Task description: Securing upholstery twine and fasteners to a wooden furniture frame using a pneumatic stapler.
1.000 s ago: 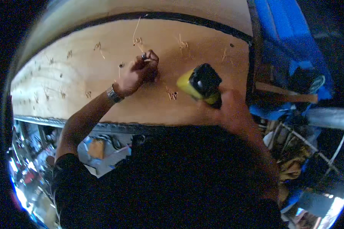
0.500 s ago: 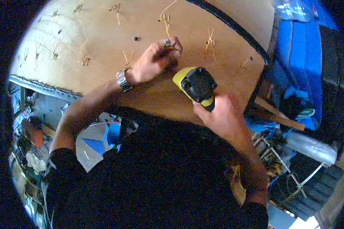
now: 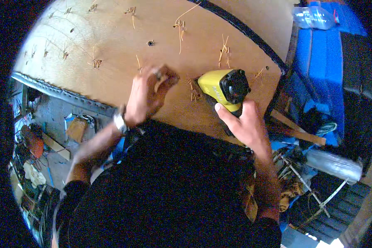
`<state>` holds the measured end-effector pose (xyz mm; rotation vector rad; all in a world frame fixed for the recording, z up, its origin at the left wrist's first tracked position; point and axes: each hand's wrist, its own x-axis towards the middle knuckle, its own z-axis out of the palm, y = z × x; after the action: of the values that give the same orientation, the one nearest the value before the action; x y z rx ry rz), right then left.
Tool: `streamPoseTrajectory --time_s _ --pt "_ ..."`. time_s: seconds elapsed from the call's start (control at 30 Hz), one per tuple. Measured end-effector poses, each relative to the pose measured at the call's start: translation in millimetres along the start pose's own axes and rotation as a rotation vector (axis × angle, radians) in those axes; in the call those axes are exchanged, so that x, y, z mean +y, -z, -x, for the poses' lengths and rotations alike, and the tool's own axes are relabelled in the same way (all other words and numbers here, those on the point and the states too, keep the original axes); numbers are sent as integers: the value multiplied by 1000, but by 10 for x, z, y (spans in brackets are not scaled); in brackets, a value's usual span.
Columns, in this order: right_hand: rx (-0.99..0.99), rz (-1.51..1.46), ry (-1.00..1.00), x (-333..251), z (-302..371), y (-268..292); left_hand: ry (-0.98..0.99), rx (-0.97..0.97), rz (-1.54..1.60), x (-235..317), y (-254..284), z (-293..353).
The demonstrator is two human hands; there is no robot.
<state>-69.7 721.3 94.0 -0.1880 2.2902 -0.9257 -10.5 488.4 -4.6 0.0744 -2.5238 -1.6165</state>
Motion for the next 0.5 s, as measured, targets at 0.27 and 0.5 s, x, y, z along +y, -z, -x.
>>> streamPoseTrajectory --time_s 0.27,0.5 --pt "-15 326 253 -72 -84 -52 -117 -62 -12 106 -376 411" --pt "-25 264 234 7 -85 -33 -244 -44 -106 -14 -451 409"
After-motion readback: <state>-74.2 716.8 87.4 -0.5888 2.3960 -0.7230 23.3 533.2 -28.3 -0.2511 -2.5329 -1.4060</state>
